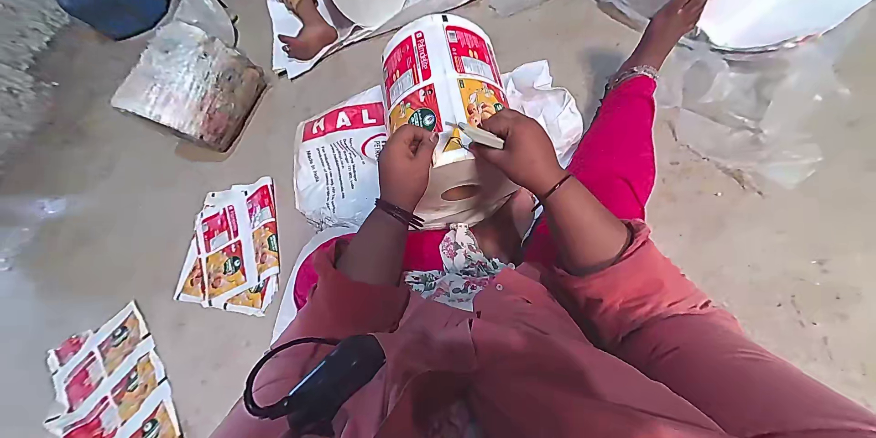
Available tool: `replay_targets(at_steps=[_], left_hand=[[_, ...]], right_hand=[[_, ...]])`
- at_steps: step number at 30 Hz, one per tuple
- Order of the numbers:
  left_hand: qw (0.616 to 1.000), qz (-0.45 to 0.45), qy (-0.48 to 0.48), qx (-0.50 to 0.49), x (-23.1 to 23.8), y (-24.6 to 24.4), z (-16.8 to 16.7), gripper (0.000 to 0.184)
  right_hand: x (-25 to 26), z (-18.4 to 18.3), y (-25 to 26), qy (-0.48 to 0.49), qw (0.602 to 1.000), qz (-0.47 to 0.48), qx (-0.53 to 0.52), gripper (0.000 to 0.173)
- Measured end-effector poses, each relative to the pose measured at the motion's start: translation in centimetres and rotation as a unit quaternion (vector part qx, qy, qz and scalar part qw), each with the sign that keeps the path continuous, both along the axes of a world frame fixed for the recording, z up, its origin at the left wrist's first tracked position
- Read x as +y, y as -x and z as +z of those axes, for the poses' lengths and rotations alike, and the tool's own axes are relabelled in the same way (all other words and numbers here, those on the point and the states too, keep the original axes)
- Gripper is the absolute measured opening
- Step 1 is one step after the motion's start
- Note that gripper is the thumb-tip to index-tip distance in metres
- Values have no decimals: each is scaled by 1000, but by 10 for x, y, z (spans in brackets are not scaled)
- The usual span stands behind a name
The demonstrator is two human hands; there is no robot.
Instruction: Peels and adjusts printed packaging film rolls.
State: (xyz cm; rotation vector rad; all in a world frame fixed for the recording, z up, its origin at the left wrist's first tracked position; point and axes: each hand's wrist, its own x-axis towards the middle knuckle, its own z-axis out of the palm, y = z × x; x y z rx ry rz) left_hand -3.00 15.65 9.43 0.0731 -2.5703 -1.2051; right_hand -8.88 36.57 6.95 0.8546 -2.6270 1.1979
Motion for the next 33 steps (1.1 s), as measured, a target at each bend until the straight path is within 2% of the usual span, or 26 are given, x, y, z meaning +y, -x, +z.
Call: replay_targets(at_steps=[3, 6, 9, 11, 14, 17, 19, 22, 24, 27, 29, 31, 32, 33], left_hand=[[1000, 3, 19, 8, 3, 0, -4, 21], [1000, 21, 14, 17, 7, -1, -11, 22], [993, 51, -86, 56, 0, 3, -20, 27], [991, 58, -110, 52, -5, 1, -21, 26], [999, 35, -17, 20, -5, -3, -10, 22], [993, -2, 120, 2, 2, -5, -2, 28], [986, -24, 165, 7, 7, -3, 11, 33], [986, -23, 163, 35, 10, -5, 14, 32], [980, -25, 197, -13, 15, -9, 21, 31], [968, -20, 237, -75, 20, -5, 32, 37], [973, 10, 210, -99, 22, -1, 34, 48], [973, 50, 189, -125, 23, 1, 32, 70], [969, 57, 197, -138, 23, 1, 31, 71], [965, 54, 210, -145, 23, 0, 31, 64]], right_hand=[[-4, 3, -10, -37, 998, 0, 52, 29], [-6, 0, -16, -30, 997, -20, 70, 16], [-2, -5, -11, 71, 994, -82, -5, 16], [2, -8, -6, 133, 981, -133, -45, 18], [1, -7, -10, 111, 982, -149, -44, 17], [0, -8, -21, 32, 992, -122, 3, 31], [-3, -1, -20, -5, 994, -104, 34, 33], [-5, -5, -16, -5, 991, -91, 98, 26], [-4, -7, -20, -19, 990, -96, 100, 26], [-12, 3, -21, -24, 991, -121, 45, 47], [-13, 12, -21, -19, 990, -139, -26, 60], [-11, 17, -19, -32, 988, -138, -67, 53], [-10, 18, -19, -42, 987, -135, -71, 44], [-11, 18, -19, -52, 987, -131, -73, 38]])
